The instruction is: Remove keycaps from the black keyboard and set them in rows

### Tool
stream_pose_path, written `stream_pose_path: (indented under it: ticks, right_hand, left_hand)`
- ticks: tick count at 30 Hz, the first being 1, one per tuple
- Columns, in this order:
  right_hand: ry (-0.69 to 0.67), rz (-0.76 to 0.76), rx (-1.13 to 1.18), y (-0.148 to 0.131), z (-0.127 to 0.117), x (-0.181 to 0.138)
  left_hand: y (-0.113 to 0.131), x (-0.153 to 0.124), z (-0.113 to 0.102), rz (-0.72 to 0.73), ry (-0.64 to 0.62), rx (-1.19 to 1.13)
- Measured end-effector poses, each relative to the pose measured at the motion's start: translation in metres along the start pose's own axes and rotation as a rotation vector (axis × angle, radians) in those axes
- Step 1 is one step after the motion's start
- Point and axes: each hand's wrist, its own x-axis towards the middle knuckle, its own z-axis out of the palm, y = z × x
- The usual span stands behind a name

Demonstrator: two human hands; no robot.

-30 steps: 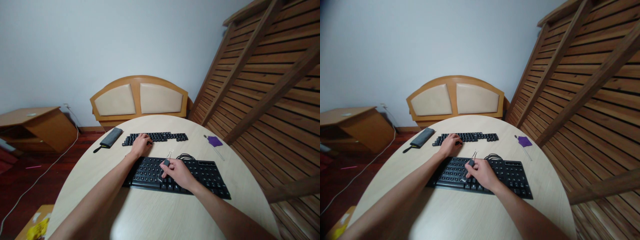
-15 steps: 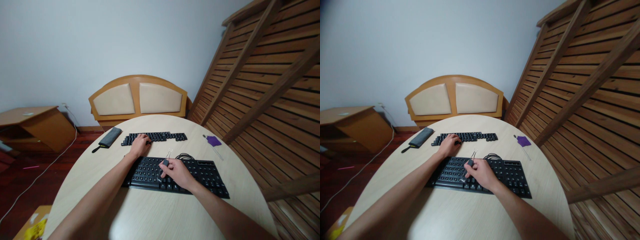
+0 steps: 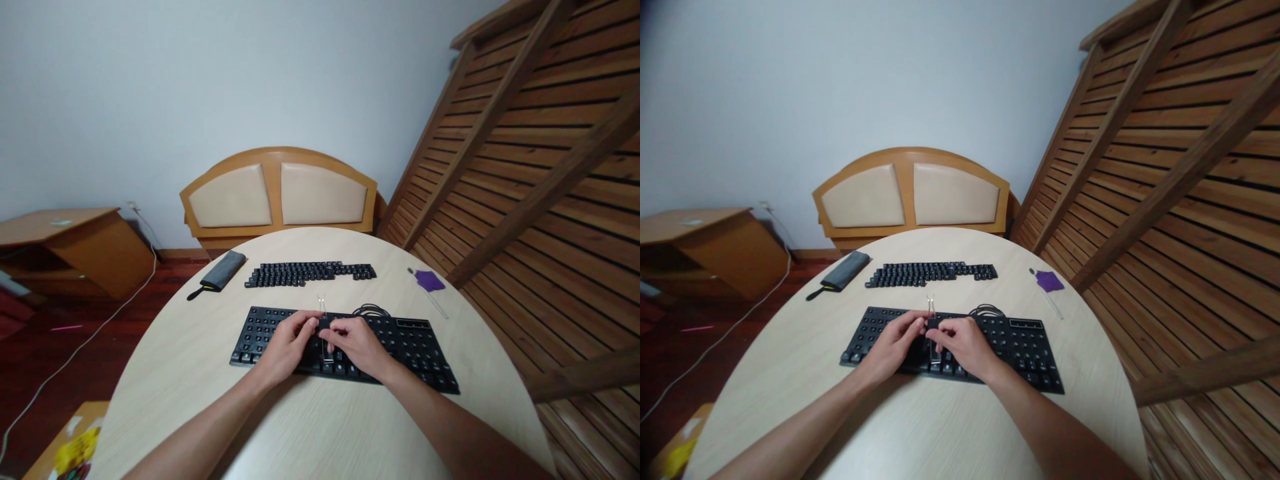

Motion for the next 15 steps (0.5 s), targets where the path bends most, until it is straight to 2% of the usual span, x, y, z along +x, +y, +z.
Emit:
stream_pose_path:
  ticks: [3, 6, 9, 13, 15]
  right_hand:
    - [-0.04, -0.003, -0.019, -0.001, 0.001, -0.001]
    - [-0.048, -0.007, -0.086, -0.007, -0.005, -0.002]
    - [-0.064, -0.086, -0.253, -0.013, -0.018, -0.003]
    - [-0.242, -0.169, -0.443, -0.013, -0.029, -0.008]
    - [-0.273, -0.169, -0.486, -0.01, -0.025, -0.01]
  left_hand:
    - [-0.002, -0.01, 0.001, -0.042, -0.024, -0.141]
    - [-0.009, -0.012, 0.001, -0.054, 0.038, -0.198]
    - [-0.015, -0.012, -0.001, -0.046, 0.101, -0.235]
    - [-0.019, -0.014, -0.006, -0.066, 0.144, -0.281]
    - [-0.021, -0.015, -0.008, -0.063, 0.148, -0.276]
